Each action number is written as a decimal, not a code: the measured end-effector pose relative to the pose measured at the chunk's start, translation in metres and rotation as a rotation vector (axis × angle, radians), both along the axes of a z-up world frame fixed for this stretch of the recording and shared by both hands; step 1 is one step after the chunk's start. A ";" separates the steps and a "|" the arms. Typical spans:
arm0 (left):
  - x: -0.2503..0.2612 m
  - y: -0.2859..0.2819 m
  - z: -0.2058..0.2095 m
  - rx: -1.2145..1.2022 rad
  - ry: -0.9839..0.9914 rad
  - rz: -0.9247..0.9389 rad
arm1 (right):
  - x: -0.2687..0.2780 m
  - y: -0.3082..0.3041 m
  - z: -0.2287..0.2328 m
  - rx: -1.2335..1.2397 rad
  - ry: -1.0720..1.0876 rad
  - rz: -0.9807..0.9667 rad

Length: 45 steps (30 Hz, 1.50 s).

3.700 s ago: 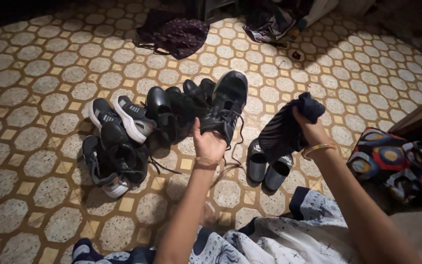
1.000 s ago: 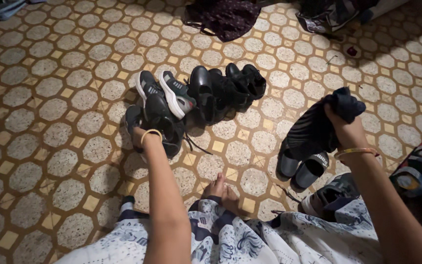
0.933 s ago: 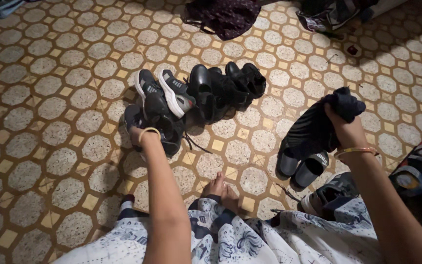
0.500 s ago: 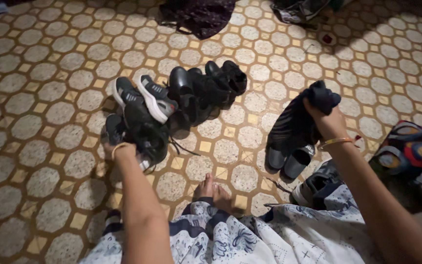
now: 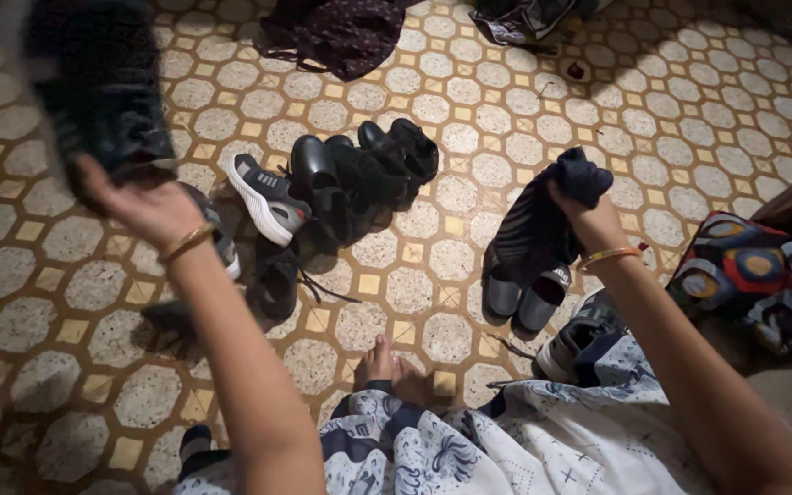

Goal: The person sits on a tiled floor and cleans several pairs of shoes using a cloth. They wipe the exterior of sneakers and slides, then tie the laces on a pair of sneakers.

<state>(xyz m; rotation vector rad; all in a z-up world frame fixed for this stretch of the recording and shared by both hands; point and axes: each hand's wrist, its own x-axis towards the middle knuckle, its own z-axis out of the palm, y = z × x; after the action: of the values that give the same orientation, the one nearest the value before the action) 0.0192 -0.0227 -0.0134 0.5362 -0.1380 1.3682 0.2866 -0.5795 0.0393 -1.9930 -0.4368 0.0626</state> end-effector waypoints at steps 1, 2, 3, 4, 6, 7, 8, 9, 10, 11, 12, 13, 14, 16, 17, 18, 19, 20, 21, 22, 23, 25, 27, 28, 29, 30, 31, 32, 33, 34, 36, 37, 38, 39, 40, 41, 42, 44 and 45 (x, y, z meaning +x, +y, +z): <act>0.015 -0.011 0.012 -0.020 -0.047 -0.061 | -0.003 0.000 0.000 -0.001 -0.006 0.010; 0.021 -0.023 0.020 -0.040 -0.093 -0.122 | -0.005 0.000 0.001 -0.002 -0.013 0.020; 0.025 -0.036 0.026 -0.105 -0.063 -0.199 | -0.006 0.001 0.002 -0.052 -0.035 0.004; 0.033 -0.055 0.028 -0.170 -0.032 -0.275 | -0.008 0.002 0.004 -0.101 -0.057 -0.013; 0.049 -0.105 0.025 -0.142 0.009 -0.425 | -0.008 0.004 0.008 -0.095 -0.085 -0.004; 0.063 -0.129 0.026 -0.179 -0.065 -0.535 | -0.008 0.003 0.010 -0.045 -0.088 0.022; 0.074 -0.151 0.029 -0.214 -0.140 -0.644 | -0.008 0.002 0.011 0.004 -0.091 0.047; 0.084 -0.171 0.032 -0.294 -0.087 -0.680 | -0.009 0.002 0.011 0.031 -0.090 0.054; 0.094 -0.199 0.033 -0.373 -0.032 -0.713 | -0.011 0.002 0.010 0.058 -0.089 0.060; 0.099 -0.226 0.033 -0.359 0.003 -0.767 | -0.010 0.002 0.011 0.087 -0.091 0.069; 0.101 -0.251 0.032 -0.344 0.039 -0.820 | -0.009 0.002 0.012 0.101 -0.116 0.041; 0.105 -0.272 0.031 -0.374 0.173 -0.824 | -0.009 0.003 0.011 0.115 -0.138 0.010; 0.108 -0.290 0.028 -0.401 0.307 -0.826 | -0.009 0.002 0.011 0.129 -0.161 -0.022; 0.115 -0.317 0.022 -0.394 0.256 -0.936 | -0.009 -0.003 0.016 0.135 -0.303 -0.105; 0.119 -0.330 0.018 -0.380 0.237 -0.984 | -0.009 -0.005 0.019 0.137 -0.372 -0.145; 0.123 -0.344 0.014 -0.365 0.217 -1.032 | -0.010 -0.007 0.023 0.128 -0.405 -0.166; 0.126 -0.357 0.010 -0.349 0.195 -1.076 | -0.010 -0.008 0.028 0.120 -0.438 -0.184; 0.127 -0.369 0.004 -0.343 0.186 -1.118 | -0.012 -0.008 0.032 0.113 -0.471 -0.202; 0.127 -0.381 -0.003 -0.337 0.180 -1.159 | -0.017 -0.008 0.035 0.067 -0.647 -0.160; 0.126 -0.393 -0.010 -0.332 0.173 -1.200 | -0.024 -0.006 0.037 0.018 -0.823 -0.115; 0.125 -0.405 -0.018 -0.324 0.196 -1.263 | -0.032 -0.002 0.038 -0.035 -0.996 -0.065; 0.124 -0.425 -0.034 -0.304 0.242 -1.385 | -0.059 0.012 0.030 -0.256 -1.071 0.106; 0.123 -0.428 -0.050 -0.217 0.260 -1.177 | -0.101 0.027 0.013 -0.345 -0.967 0.337; 0.125 -0.427 -0.055 -0.175 0.267 -1.071 | -0.109 0.038 0.008 -0.232 -0.886 0.427; 0.127 -0.429 -0.058 -0.302 0.085 -1.229 | -0.116 0.045 0.003 -0.120 -0.792 0.508; 0.130 -0.429 -0.060 -0.430 -0.105 -1.376 | -0.119 0.046 0.002 -0.007 -0.696 0.586; 0.131 -0.427 -0.059 -0.557 -0.296 -1.520 | -0.114 0.043 0.006 -0.057 -0.786 0.529; 0.129 -0.425 -0.056 -0.442 -0.100 -1.437 | -0.098 0.039 0.015 -0.108 -0.874 0.471; 0.126 -0.425 -0.053 -0.326 0.081 -1.340 | -0.080 0.033 0.027 -0.163 -0.963 0.419; 0.123 -0.424 -0.048 -0.209 0.256 -1.235 | -0.063 0.024 0.039 -0.231 -1.053 0.255; 0.121 -0.423 -0.040 -0.154 0.297 -1.229 | -0.031 0.002 0.064 -0.272 -1.134 -0.006; 0.118 -0.424 -0.039 -0.130 0.318 -1.222 | -0.024 -0.005 0.070 -0.246 -1.131 -0.095; 0.117 -0.426 -0.042 -0.111 0.384 -1.182 | -0.028 -0.006 0.066 -0.239 -1.117 -0.064; 0.120 -0.430 -0.046 -0.093 0.445 -1.138 | -0.035 -0.006 0.062 -0.232 -1.107 -0.029; 0.123 -0.434 -0.053 -0.076 0.505 -1.094 | -0.044 -0.005 0.057 -0.225 -1.096 0.007; 0.126 -0.436 -0.063 -0.071 0.518 -1.095 | -0.056 0.001 0.048 -0.218 -1.107 0.073; 0.128 -0.439 -0.075 -0.067 0.532 -1.096 | -0.070 0.012 0.037 -0.211 -1.118 0.140; 0.133 -0.440 -0.104 -0.029 0.576 -1.073 | -0.093 0.042 0.015 -0.116 -0.925 0.270; 0.139 -0.439 -0.117 0.007 0.603 -1.051 | -0.100 0.046 0.010 -0.103 -0.864 0.298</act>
<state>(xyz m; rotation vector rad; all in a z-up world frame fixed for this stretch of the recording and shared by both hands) 0.1578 -0.4613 -0.1307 0.7140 0.0718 0.1594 0.1870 -0.5333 0.0492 -1.9624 -1.2960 -0.6204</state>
